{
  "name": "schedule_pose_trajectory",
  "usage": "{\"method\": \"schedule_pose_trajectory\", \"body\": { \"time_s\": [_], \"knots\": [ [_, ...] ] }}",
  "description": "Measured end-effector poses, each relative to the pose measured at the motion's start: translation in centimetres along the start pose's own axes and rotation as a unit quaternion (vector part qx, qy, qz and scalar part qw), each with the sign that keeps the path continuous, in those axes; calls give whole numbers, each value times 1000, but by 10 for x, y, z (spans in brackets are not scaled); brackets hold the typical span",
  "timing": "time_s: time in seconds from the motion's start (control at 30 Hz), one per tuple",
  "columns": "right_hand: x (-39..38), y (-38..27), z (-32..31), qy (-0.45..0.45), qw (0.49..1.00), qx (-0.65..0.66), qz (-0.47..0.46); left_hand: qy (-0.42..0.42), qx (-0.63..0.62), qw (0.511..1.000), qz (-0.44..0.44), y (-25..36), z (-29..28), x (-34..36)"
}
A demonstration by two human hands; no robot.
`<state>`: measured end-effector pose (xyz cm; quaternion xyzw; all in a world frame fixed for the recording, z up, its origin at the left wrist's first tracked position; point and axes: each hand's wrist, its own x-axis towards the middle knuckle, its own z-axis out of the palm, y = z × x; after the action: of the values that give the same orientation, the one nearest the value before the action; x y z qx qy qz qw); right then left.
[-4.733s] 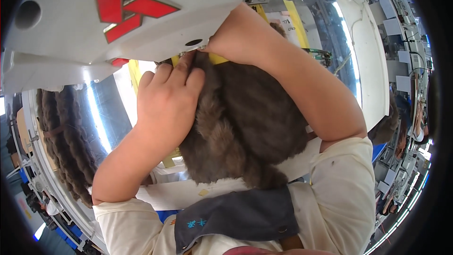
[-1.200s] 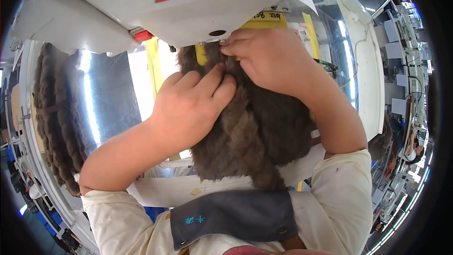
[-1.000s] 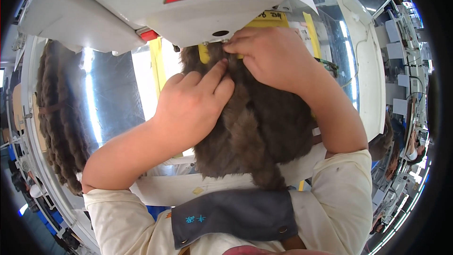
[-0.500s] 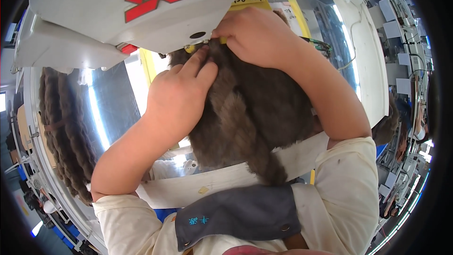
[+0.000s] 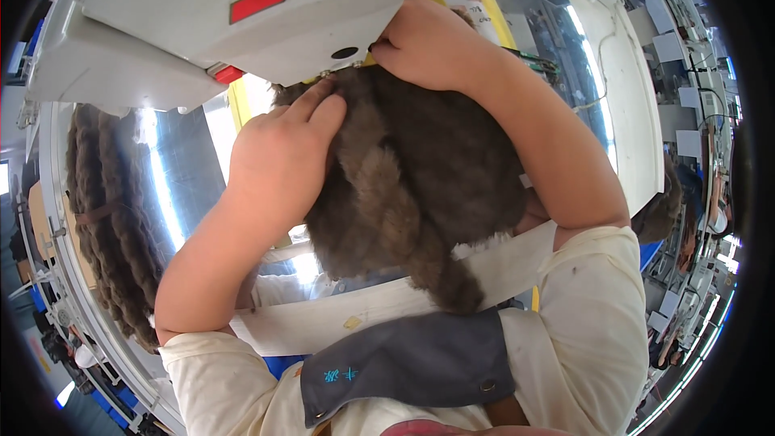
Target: Sewing together pieces of fur-like material and trimming edges using an industrial sewing machine and snips.
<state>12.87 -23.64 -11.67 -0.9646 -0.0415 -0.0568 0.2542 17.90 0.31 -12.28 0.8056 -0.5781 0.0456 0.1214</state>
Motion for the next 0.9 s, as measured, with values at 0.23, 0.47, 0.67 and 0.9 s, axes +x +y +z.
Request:
{"method": "schedule_pose_trajectory", "body": {
  "time_s": [0.23, 0.47, 0.67, 0.9],
  "knots": [
    [-16, 19, -2, 40, 992, 76, -97, -20, -27, 999, 8, -13, -19, 9],
    [-30, 2, 5, -12, 990, 48, -132, -67, -7, 998, 5, -20, -18, 13],
    [-34, -8, 7, -26, 990, 10, -136, -57, -13, 998, 14, -13, -19, 10],
    [-33, -18, 0, -65, 993, -35, -96, -99, -8, 995, -14, -10, -24, 15]
  ]
}}
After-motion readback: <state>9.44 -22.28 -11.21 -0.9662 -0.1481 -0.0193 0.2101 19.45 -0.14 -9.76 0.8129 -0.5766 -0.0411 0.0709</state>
